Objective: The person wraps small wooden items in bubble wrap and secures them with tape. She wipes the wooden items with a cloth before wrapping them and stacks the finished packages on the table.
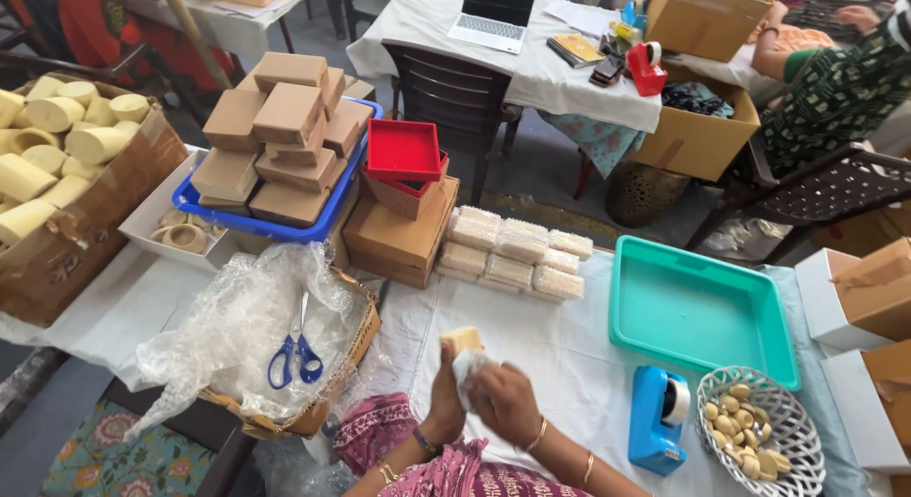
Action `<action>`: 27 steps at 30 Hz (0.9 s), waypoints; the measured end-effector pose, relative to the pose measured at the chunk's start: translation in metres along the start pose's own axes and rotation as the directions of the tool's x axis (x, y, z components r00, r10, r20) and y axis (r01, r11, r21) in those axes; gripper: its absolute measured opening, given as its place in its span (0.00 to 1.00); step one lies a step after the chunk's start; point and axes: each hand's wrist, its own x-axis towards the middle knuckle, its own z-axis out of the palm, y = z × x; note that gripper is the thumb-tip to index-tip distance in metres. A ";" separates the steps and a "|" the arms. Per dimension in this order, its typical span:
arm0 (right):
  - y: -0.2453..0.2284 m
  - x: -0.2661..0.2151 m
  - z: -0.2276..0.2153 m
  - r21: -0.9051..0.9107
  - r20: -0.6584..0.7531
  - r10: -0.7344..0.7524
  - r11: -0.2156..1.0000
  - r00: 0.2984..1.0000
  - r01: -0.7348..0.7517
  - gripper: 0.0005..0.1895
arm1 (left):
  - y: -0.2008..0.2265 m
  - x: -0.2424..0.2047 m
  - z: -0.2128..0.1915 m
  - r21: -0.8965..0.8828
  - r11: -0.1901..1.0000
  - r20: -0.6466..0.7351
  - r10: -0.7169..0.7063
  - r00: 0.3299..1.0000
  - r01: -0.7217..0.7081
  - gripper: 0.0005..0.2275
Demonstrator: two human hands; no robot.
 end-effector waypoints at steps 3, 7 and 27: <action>0.007 0.027 -0.007 -0.035 -0.162 0.085 0.995 0.983 -0.092 0.05 | -0.012 -0.004 0.019 0.164 0.978 -0.098 -0.115 0.989 0.130 0.35; 0.001 0.012 0.004 -0.019 -0.318 0.232 0.968 0.919 -0.250 0.05 | 0.002 0.001 0.016 0.113 0.989 -0.035 -0.091 0.995 0.094 0.34; 0.021 -0.033 0.001 -0.044 -0.316 0.266 0.955 0.911 -0.295 0.05 | -0.013 -0.005 0.033 0.153 0.978 0.071 -0.153 0.986 0.141 0.31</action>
